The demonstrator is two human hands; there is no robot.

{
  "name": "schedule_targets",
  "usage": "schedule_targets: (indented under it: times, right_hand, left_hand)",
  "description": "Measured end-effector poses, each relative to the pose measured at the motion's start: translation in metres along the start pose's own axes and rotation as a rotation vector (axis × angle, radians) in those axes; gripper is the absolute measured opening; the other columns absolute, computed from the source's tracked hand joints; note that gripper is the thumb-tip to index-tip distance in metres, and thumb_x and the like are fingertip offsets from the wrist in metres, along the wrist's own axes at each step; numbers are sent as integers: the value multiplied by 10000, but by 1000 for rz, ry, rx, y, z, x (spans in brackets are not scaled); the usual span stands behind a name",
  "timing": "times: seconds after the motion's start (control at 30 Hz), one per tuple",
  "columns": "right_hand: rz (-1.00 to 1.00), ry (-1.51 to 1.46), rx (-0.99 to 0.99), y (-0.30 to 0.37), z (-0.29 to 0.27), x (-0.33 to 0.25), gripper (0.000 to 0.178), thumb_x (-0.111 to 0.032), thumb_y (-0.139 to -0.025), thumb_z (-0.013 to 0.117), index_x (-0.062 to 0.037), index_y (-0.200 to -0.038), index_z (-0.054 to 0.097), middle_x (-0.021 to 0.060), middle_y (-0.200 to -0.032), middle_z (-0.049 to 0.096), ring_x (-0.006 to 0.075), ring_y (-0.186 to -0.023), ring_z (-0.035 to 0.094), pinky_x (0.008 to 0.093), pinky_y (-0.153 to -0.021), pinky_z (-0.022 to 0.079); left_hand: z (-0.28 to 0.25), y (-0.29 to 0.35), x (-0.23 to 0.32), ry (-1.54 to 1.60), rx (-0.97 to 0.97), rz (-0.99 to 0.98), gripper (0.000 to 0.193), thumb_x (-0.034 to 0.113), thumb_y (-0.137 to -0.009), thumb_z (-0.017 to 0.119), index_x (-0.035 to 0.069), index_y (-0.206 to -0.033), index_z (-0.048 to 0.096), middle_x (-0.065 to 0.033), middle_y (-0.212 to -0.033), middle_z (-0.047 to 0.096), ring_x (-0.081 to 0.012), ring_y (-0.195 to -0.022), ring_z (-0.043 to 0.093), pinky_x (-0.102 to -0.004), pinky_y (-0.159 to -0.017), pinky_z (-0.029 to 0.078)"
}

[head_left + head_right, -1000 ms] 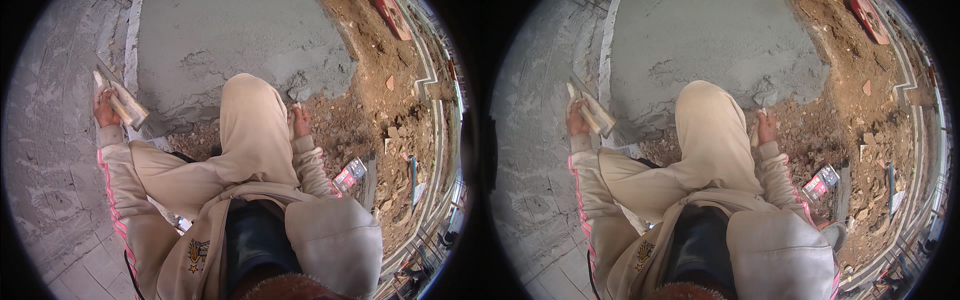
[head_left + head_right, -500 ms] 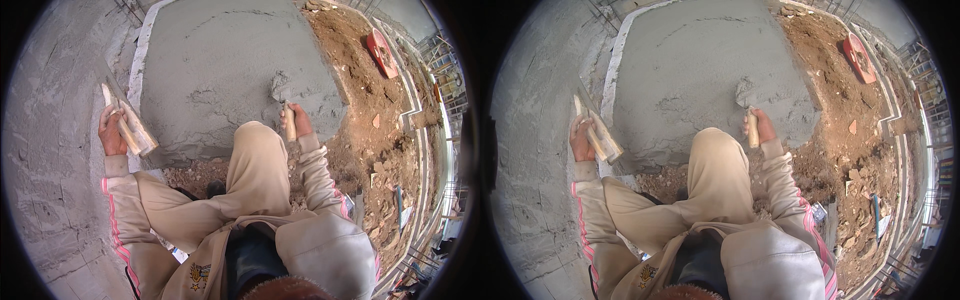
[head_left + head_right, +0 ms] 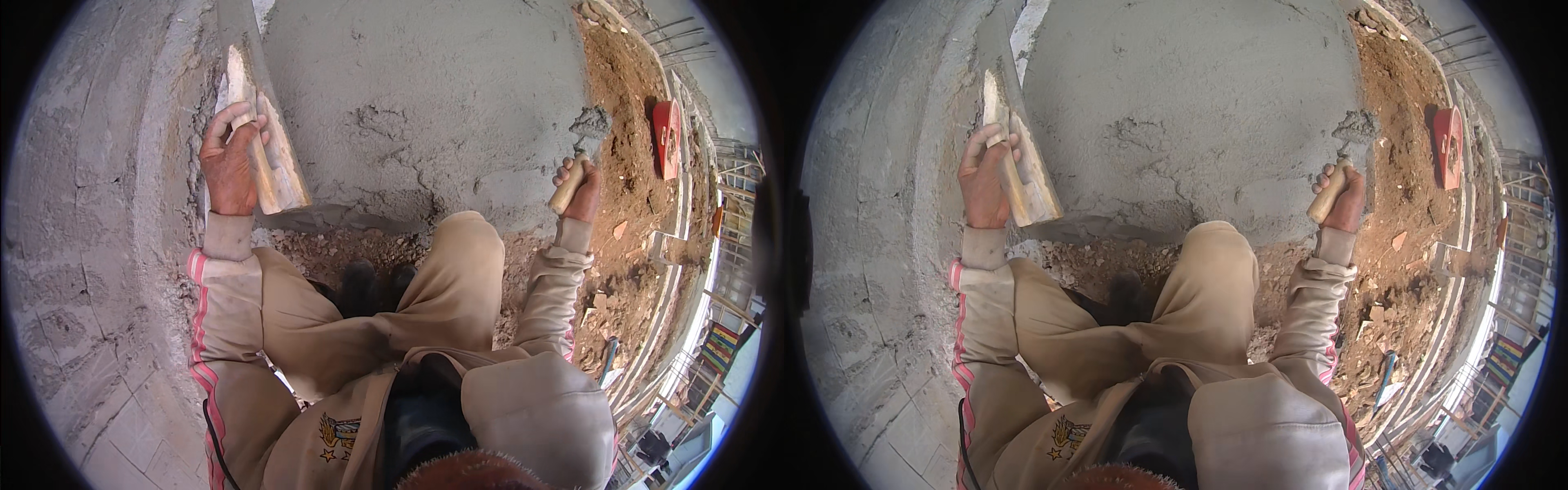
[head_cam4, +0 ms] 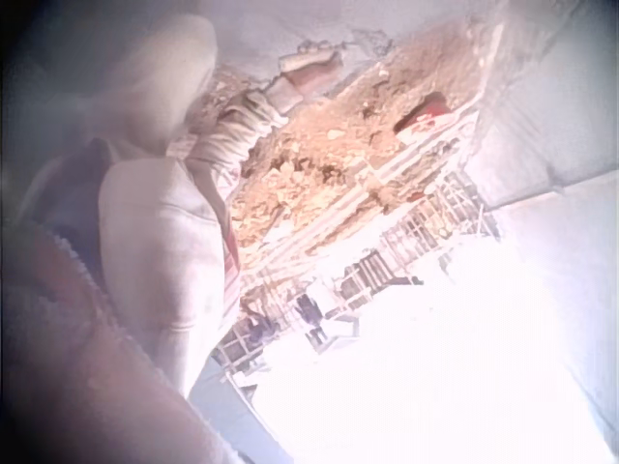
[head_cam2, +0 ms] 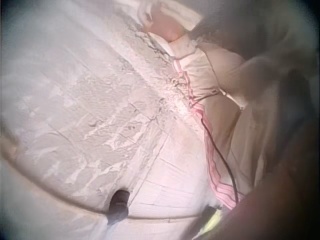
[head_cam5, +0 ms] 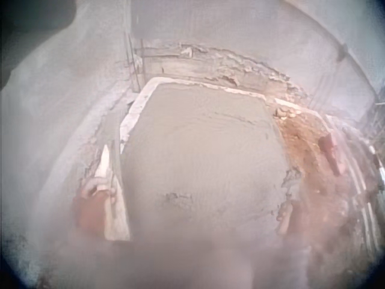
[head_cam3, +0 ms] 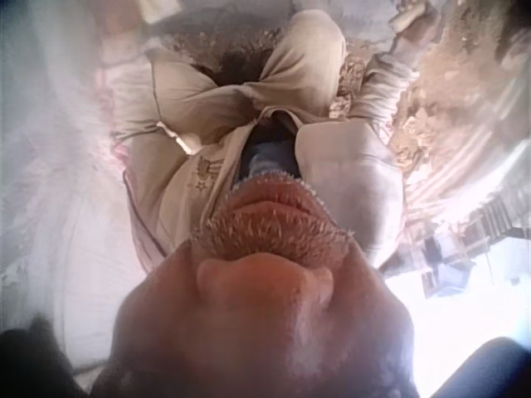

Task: The person uses a trowel and a float to smooth and level a patch of wet concrete on the floor. They repeatedly scrape and spread the material to create a flat surface.

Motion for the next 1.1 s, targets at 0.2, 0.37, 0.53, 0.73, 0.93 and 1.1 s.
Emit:
schedule_targets:
  times: [0.2, 0.37, 0.53, 0.73, 0.93, 1.1]
  right_hand:
    - [265, -111, -176, 44, 82, 14, 212, -251, -917, 459, -87, -1048, 482, 73, -822, 530, 145, -641, 499, 283, -542, 437]
    - [430, -139, -155, 102, 145, -19, 251, -271, -899, 492, -91, -1073, 474, 75, -813, 530, 154, -591, 498, 282, -519, 433]
    - [528, -130, -197, 165, 215, -99, 248, -269, -888, 492, -99, -1067, 472, 75, -804, 526, 160, -598, 499, 292, -496, 426]
    - [517, -41, -208, 245, 264, -263, 246, -269, -882, 472, -99, -1060, 460, 74, -807, 531, 165, -598, 504, 298, -504, 436]
    - [458, 4, -165, 292, 276, -374, 232, -241, -888, 460, -104, -1074, 447, 75, -802, 539, 163, -582, 512, 296, -497, 444]
    - [424, 5, -100, 319, 255, -394, 270, -257, -883, 479, -109, -1106, 439, 71, -806, 525, 153, -574, 501, 276, -479, 444]
  left_hand:
    - [-40, 16, 33, -76, 273, 120, 207, -52, -829, 627, 13, -1025, 635, -67, -1006, 625, -131, -839, 611, -277, -735, 529]
    - [-96, 58, 97, -363, 314, 132, 198, -56, -817, 620, 23, -996, 649, -53, -1023, 615, -121, -845, 589, -240, -726, 501]
    - [-112, 124, 212, -758, 134, 124, 233, -50, -791, 606, 36, -1000, 663, -69, -1050, 611, -167, -945, 590, -288, -866, 468]
    - [-142, 185, 264, -835, -115, -138, 244, -4, -782, 608, 72, -1005, 672, -67, -1013, 654, -162, -988, 597, -288, -884, 461]
    - [-159, 229, 316, -1023, -107, -308, 217, 117, -736, 650, 128, -944, 712, -86, -890, 691, -201, -842, 653, -328, -802, 511]
    - [-214, 255, 265, -1020, -69, -666, 217, 154, -741, 652, 150, -949, 715, -84, -843, 701, -210, -750, 670, -336, -730, 534]
Point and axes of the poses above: each hand's wrist, its own y-axis away from the middle knuckle, its own z-axis out of the palm, x = y × z, the point moved 10 cm from there along -y, towards the middle knuckle
